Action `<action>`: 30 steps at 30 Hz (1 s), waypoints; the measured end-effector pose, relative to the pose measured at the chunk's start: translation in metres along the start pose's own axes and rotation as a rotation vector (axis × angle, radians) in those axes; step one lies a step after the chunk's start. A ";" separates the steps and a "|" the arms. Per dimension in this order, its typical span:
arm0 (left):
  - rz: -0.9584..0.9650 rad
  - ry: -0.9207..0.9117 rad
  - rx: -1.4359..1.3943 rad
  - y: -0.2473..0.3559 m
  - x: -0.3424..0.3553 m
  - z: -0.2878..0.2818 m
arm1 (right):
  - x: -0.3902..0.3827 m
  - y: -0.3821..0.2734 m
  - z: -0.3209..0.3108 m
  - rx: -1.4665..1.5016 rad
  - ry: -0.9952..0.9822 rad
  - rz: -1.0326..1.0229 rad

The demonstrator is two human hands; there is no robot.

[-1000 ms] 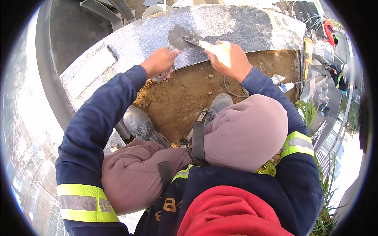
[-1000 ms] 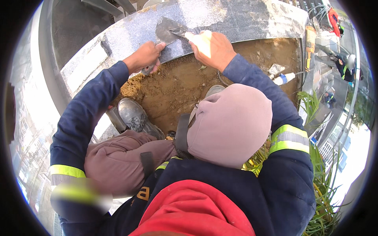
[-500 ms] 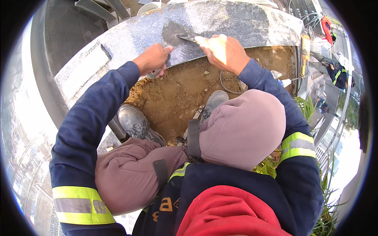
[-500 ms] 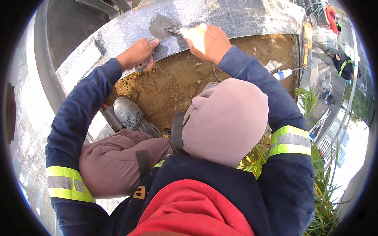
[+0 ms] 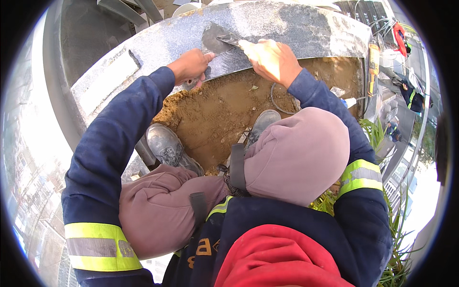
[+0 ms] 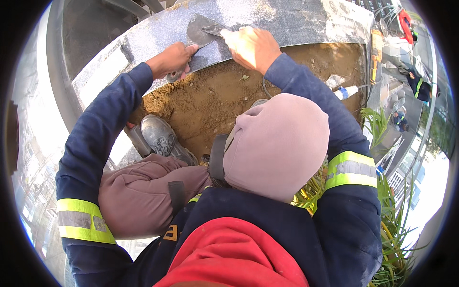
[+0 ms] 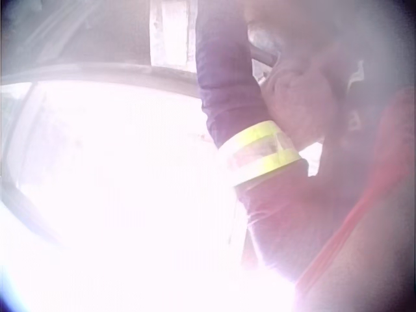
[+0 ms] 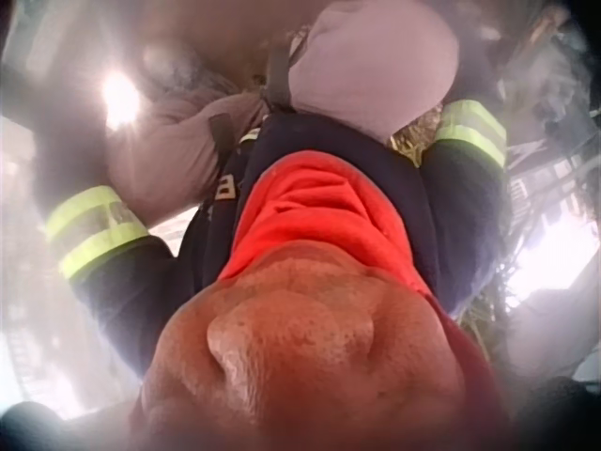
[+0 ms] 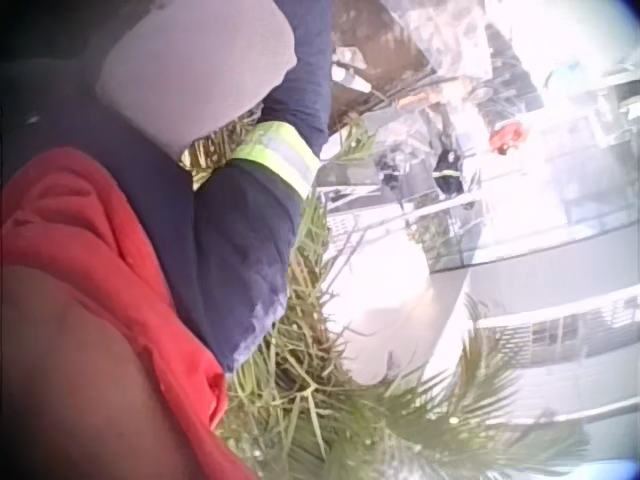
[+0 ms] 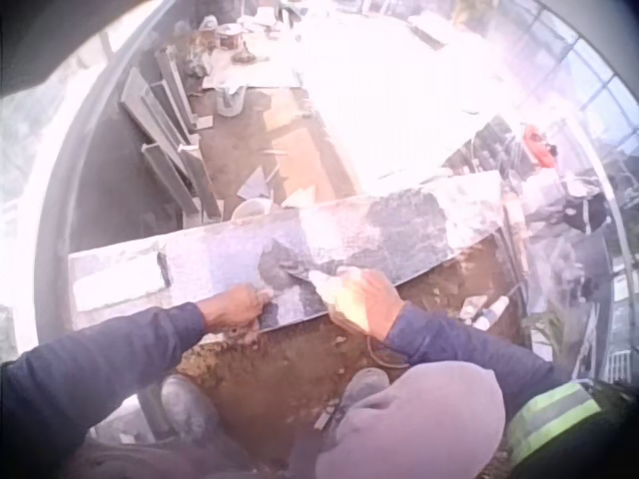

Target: The person kneels beside a curved stone structure and uses a trowel to spread adhesive or mortar along the edge. They then place a stone slab into position, press it down, and smooth the surface with the trowel. The person repeats this process along the curved edge, adjusting the slab and applying more adhesive as needed.

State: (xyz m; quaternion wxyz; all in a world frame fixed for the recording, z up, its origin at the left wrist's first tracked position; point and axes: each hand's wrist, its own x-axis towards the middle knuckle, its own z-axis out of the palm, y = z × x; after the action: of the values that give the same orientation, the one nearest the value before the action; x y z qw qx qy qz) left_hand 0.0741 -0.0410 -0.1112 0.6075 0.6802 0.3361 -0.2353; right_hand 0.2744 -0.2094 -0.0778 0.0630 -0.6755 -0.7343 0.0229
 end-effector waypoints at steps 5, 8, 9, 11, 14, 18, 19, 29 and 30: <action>-0.007 0.001 -0.025 0.001 -0.001 -0.001 | 0.022 0.004 0.009 -0.014 0.030 0.049; 0.004 -0.008 -0.052 0.000 -0.002 0.001 | 0.021 -0.006 -0.006 0.045 -0.119 0.091; 0.003 0.003 -0.031 0.002 -0.002 0.002 | 0.022 -0.008 -0.002 0.049 -0.099 0.092; 0.013 0.018 -0.010 0.008 -0.006 0.004 | 0.024 -0.007 -0.001 0.034 -0.065 0.093; 0.027 0.030 0.019 0.009 -0.008 -0.001 | 0.047 0.004 0.001 0.090 -0.065 0.061; 0.019 0.031 0.084 0.005 -0.003 0.000 | 0.040 -0.006 -0.012 0.070 -0.166 0.062; -0.002 0.031 0.086 0.009 -0.006 -0.001 | 0.043 -0.010 -0.012 0.080 -0.165 0.090; 0.063 0.043 0.132 0.010 -0.006 0.005 | -0.013 -0.014 -0.004 0.031 -0.022 0.076; 0.068 0.059 0.098 0.008 -0.005 0.007 | -0.011 0.001 0.002 -0.001 0.016 0.067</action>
State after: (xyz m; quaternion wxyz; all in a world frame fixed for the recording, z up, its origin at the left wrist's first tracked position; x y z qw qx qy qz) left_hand 0.0772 -0.0486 -0.1033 0.5707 0.7268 0.3188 -0.2107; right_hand 0.2760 -0.2198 -0.0806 0.0680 -0.7000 -0.7106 0.0192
